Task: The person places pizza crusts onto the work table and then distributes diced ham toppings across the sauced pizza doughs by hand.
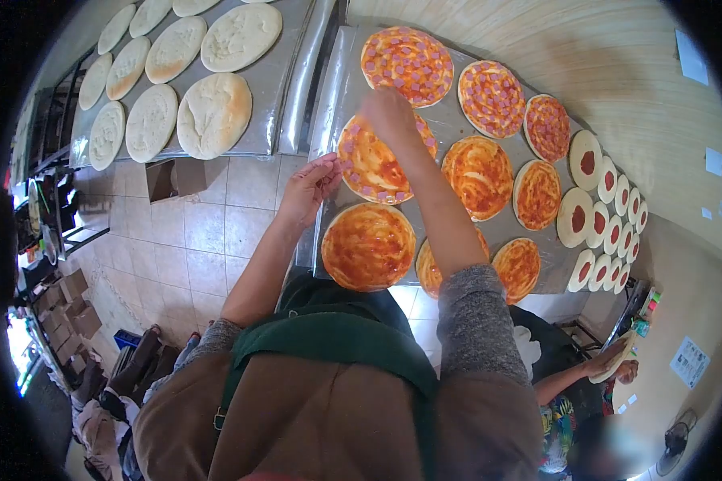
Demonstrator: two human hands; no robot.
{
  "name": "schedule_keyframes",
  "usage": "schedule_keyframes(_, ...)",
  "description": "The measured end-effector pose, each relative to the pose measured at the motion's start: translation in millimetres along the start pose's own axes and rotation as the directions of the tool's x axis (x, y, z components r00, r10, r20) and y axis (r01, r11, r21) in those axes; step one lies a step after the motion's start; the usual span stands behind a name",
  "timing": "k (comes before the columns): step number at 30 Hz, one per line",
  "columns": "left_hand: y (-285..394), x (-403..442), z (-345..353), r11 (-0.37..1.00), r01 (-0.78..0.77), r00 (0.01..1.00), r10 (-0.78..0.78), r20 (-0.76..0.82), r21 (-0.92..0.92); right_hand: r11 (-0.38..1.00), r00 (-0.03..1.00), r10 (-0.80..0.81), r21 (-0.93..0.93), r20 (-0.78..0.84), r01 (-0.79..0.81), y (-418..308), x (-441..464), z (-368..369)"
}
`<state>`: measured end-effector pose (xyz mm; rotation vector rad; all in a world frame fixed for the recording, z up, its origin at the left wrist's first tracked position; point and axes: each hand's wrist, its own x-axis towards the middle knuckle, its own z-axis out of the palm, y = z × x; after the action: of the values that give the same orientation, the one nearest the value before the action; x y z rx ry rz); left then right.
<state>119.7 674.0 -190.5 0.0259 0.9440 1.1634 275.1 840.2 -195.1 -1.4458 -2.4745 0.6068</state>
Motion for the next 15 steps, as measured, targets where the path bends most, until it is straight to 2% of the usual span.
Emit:
schedule_keyframes(3,3,-1,0,1.000,0.006,1.000,-0.007,-0.009,-0.014,0.996,0.998,-0.036,-0.084,-0.055,0.031,0,-3,1)
schedule_keyframes(6,6,-1,0,0.999,0.012,1.000,-0.013,-0.019,-0.042,0.993,0.981,-0.076,-0.100,-0.180,0.059,-4,-11,-1)
schedule_keyframes(9,7,-3,3,0.999,0.007,1.000,-0.008,-0.024,-0.045,0.986,0.992,0.033,0.167,-0.124,-0.012,-41,-33,-26)
schedule_keyframes(12,5,-5,4,1.000,0.005,1.000,-0.005,-0.008,-0.026,0.880,0.986,0.066,0.456,0.153,-0.130,-65,-68,-21)
schedule_keyframes(15,-4,-7,-2,1.000,0.025,1.000,-0.025,0.010,-0.013,0.934,0.998,0.055,0.353,0.019,-0.058,-77,-95,-13)
